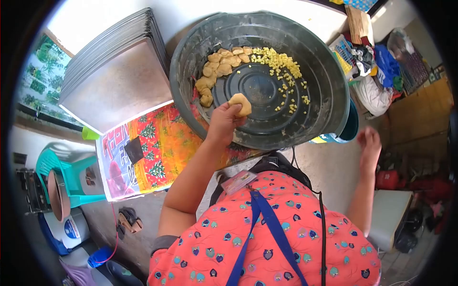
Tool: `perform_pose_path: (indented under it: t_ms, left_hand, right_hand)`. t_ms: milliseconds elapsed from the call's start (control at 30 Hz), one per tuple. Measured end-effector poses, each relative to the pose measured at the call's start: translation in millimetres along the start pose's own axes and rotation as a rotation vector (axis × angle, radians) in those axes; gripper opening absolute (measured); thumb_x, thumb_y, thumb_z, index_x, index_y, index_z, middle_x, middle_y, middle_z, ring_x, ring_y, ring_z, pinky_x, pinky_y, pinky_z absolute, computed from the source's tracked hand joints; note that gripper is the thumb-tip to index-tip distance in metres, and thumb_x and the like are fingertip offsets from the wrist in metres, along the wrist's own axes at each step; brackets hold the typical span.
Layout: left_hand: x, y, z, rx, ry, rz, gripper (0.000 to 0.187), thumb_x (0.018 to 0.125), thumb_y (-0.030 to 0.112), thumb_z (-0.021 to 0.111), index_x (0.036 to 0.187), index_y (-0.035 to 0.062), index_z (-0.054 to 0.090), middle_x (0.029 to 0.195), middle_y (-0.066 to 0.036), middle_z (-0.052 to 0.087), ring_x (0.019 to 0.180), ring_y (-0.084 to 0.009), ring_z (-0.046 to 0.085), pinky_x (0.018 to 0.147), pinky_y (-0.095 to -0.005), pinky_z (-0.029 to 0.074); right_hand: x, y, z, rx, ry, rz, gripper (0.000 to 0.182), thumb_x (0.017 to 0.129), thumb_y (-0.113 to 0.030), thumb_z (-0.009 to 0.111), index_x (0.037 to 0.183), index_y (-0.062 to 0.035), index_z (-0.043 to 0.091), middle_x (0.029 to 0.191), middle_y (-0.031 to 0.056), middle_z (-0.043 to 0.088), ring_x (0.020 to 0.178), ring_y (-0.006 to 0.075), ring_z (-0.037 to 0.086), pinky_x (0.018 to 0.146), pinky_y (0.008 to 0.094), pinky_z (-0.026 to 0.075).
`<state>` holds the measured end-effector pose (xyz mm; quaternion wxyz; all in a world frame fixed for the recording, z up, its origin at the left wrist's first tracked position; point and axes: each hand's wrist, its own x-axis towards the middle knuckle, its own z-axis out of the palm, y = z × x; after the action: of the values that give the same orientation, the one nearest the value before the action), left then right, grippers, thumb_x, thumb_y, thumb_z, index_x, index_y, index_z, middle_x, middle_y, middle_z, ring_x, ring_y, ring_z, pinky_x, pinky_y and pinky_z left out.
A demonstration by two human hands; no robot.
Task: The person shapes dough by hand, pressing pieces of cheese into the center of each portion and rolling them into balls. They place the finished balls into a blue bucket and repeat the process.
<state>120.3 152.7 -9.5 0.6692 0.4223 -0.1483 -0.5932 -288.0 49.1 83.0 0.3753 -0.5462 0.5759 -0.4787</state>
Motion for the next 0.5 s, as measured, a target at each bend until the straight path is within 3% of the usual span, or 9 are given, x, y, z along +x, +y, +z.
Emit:
perform_pose_path:
  t_ms: [33, 100, 233, 300, 500]
  left_hand:
    - [3, -4, 8, 0.026, 0.005, 0.011, 0.02, 0.086, 0.015, 0.059, 0.103, 0.0045, 0.058, 0.088, -0.003, 0.064, 0.069, -0.011, 0.059, 0.062, -0.0249, 0.048]
    - [11, -8, 28, 0.056, 0.019, 0.057, 0.02, 0.086, 0.015, 0.059, 0.101, 0.0031, 0.059, 0.088, -0.004, 0.064, 0.07, -0.0101, 0.059, 0.063, -0.0239, 0.049]
    - [33, -29, 67, 0.082, 0.017, 0.147, 0.021, 0.085, 0.015, 0.06, 0.1, 0.0009, 0.059, 0.087, -0.004, 0.064, 0.071, -0.0098, 0.059, 0.064, -0.0237, 0.049]
    - [44, -39, 85, 0.108, 0.03, 0.173, 0.021, 0.084, 0.015, 0.061, 0.1, -0.0003, 0.059, 0.087, -0.005, 0.064, 0.071, -0.0101, 0.06, 0.064, -0.0236, 0.049]
    - [83, -59, 111, 0.152, 0.038, 0.221, 0.024, 0.086, 0.012, 0.06, 0.104, -0.0027, 0.058, 0.093, -0.007, 0.064, 0.078, -0.0128, 0.062, 0.069, -0.0254, 0.05]
  right_hand:
    - [8, -37, 26, 0.032, -0.099, -0.106, 0.027, 0.088, -0.02, 0.058, 0.104, 0.001, 0.059, 0.088, 0.0064, 0.062, 0.078, 0.0124, 0.058, 0.072, 0.0255, 0.047]
    - [22, -82, 70, -0.195, -0.423, -0.165, 0.034, 0.086, -0.022, 0.062, 0.11, 0.0025, 0.057, 0.091, 0.0064, 0.062, 0.079, 0.0132, 0.059, 0.074, 0.0257, 0.047]
    - [52, -70, 151, -0.361, -0.954, -0.212, 0.048, 0.08, -0.031, 0.069, 0.113, 0.0024, 0.056, 0.086, 0.0084, 0.065, 0.081, 0.0143, 0.061, 0.072, 0.0255, 0.048]
    - [67, -51, 181, -0.485, -1.116, -0.277, 0.045, 0.08, -0.03, 0.07, 0.113, -0.0016, 0.057, 0.09, 0.0067, 0.063, 0.08, 0.0122, 0.06, 0.072, 0.0257, 0.049]
    - [120, -10, 227, -0.352, -1.396, -0.234, 0.054, 0.074, -0.043, 0.073, 0.096, 0.0043, 0.059, 0.081, 0.0097, 0.064, 0.069, 0.0155, 0.063, 0.063, 0.0274, 0.052]
